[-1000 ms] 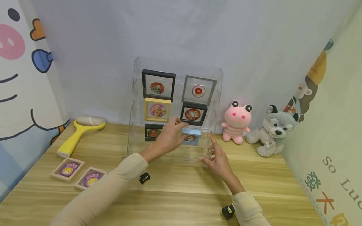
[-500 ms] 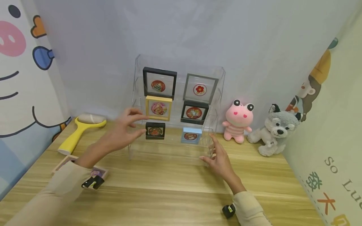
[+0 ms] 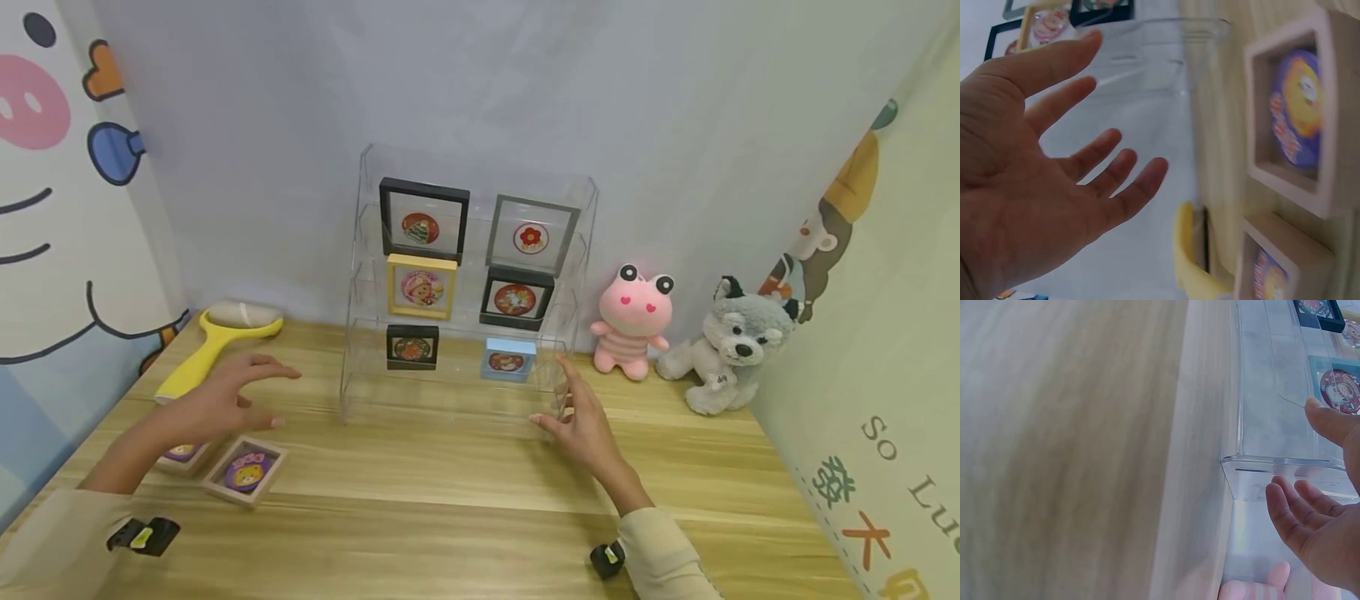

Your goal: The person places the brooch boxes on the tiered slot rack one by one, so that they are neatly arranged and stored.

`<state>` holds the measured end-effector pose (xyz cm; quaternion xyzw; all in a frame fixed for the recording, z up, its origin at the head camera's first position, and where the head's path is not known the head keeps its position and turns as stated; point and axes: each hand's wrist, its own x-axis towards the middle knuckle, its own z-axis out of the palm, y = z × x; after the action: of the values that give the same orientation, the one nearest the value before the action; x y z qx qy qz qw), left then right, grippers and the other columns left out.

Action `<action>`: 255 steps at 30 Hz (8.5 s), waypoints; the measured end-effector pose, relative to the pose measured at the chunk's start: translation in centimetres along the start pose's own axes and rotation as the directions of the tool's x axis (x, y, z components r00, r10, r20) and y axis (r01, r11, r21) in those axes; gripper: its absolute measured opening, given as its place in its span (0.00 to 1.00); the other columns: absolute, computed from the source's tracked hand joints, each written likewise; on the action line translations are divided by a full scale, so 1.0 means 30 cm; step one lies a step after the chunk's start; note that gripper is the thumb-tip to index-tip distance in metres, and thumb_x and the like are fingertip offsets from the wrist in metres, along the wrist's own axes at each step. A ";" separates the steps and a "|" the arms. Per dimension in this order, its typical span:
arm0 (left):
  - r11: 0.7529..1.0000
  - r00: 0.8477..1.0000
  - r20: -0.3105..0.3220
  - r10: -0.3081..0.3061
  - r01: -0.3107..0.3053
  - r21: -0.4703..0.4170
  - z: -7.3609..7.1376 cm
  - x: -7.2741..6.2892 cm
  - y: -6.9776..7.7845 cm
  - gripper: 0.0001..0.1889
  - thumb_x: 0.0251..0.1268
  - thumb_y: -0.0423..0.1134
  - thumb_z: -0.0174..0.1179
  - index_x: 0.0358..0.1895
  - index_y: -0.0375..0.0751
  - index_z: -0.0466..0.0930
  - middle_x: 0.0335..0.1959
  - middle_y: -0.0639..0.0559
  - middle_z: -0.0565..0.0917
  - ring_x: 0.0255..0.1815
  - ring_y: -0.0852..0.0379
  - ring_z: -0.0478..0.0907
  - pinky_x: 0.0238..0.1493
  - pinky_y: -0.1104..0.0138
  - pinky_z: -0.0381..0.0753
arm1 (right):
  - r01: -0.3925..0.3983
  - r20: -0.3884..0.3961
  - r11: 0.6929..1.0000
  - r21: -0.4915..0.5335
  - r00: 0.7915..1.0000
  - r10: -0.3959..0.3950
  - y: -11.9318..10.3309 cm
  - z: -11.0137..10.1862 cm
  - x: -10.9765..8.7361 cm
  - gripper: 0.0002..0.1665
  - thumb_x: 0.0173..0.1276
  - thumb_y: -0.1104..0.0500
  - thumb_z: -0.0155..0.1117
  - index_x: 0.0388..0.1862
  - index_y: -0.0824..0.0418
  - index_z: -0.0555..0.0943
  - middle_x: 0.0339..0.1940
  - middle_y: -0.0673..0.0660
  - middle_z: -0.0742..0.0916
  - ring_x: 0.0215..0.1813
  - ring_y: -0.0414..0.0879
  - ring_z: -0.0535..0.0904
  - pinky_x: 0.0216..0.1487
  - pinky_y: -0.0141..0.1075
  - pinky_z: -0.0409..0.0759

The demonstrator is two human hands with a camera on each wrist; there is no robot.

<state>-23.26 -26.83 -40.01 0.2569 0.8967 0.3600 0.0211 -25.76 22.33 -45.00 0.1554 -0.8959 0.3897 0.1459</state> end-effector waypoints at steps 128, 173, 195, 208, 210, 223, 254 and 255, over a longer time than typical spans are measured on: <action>0.865 0.932 -0.080 0.353 -0.293 0.407 0.334 0.337 0.144 0.17 0.54 0.24 0.71 0.47 0.43 0.85 0.34 0.49 0.72 0.30 0.58 0.72 0.31 0.66 0.77 | 0.011 -0.011 1.000 -0.023 1.000 -0.011 0.002 0.002 0.001 0.57 0.54 0.65 0.80 0.78 0.55 0.57 0.41 0.61 0.77 0.42 0.60 0.83 0.34 0.37 0.84; 0.970 0.992 -0.047 -0.121 0.128 0.205 -0.075 -0.041 -0.106 0.25 0.61 0.35 0.70 0.59 0.28 0.77 0.55 0.24 0.74 0.50 0.27 0.77 0.43 0.43 0.80 | 0.011 -0.006 1.000 -0.010 1.000 -0.012 0.004 -0.001 0.002 0.57 0.54 0.65 0.79 0.78 0.55 0.58 0.41 0.64 0.78 0.42 0.63 0.84 0.34 0.36 0.84; 0.860 0.889 0.184 -0.418 0.323 0.396 -0.110 -0.145 -0.227 0.43 0.43 0.42 0.80 0.63 0.25 0.71 0.50 0.20 0.71 0.46 0.34 0.73 0.44 0.44 0.75 | 0.018 -0.012 1.000 -0.006 1.000 -0.018 -0.002 0.011 -0.005 0.57 0.54 0.66 0.80 0.78 0.57 0.58 0.41 0.65 0.78 0.40 0.61 0.84 0.34 0.37 0.84; 0.888 0.903 0.199 -0.380 0.296 0.352 -0.113 -0.144 -0.251 0.39 0.47 0.42 0.78 0.61 0.24 0.72 0.54 0.15 0.71 0.49 0.30 0.72 0.48 0.42 0.74 | 0.019 -0.021 1.000 -0.010 1.000 -0.019 -0.001 -0.001 0.002 0.57 0.54 0.65 0.80 0.78 0.55 0.58 0.42 0.64 0.78 0.40 0.61 0.83 0.34 0.38 0.84; 0.891 0.903 0.206 -0.377 0.293 0.346 -0.113 -0.145 -0.253 0.39 0.48 0.42 0.78 0.62 0.24 0.72 0.53 0.17 0.73 0.47 0.34 0.73 0.46 0.46 0.74 | 0.016 -0.020 1.000 -0.009 1.000 -0.016 -0.001 -0.002 0.002 0.57 0.54 0.65 0.80 0.78 0.56 0.58 0.42 0.64 0.78 0.40 0.61 0.83 0.34 0.38 0.84; 0.902 0.904 0.222 -0.366 0.286 0.325 -0.111 -0.143 -0.263 0.35 0.47 0.43 0.78 0.57 0.34 0.71 0.45 0.30 0.75 0.43 0.41 0.71 0.39 0.58 0.71 | -0.003 -0.013 1.000 0.002 1.000 0.003 0.001 0.003 0.003 0.57 0.54 0.65 0.80 0.78 0.56 0.58 0.43 0.65 0.78 0.41 0.62 0.83 0.35 0.37 0.84; 0.953 0.954 0.161 -0.253 0.275 -0.127 -0.086 -0.104 -0.054 0.29 0.61 0.23 0.58 0.67 0.29 0.64 0.42 0.39 0.72 0.36 0.59 0.79 0.29 0.62 0.86 | 0.014 -0.018 1.000 0.007 1.000 -0.014 -0.005 -0.005 -0.002 0.57 0.54 0.65 0.80 0.78 0.56 0.58 0.41 0.64 0.78 0.40 0.61 0.84 0.34 0.35 0.83; 0.960 0.963 0.153 -0.223 0.244 -0.135 -0.075 -0.093 -0.034 0.28 0.62 0.22 0.58 0.67 0.30 0.64 0.43 0.39 0.72 0.37 0.59 0.79 0.29 0.63 0.86 | 0.014 -0.018 1.000 0.007 1.000 -0.014 -0.005 -0.005 -0.002 0.57 0.54 0.65 0.80 0.78 0.56 0.58 0.41 0.64 0.78 0.40 0.61 0.83 0.34 0.35 0.83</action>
<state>-21.78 -30.22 -39.42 0.1707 0.8869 0.4042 0.1442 -25.62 22.34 -44.83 0.1587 -0.8921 0.3934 0.1559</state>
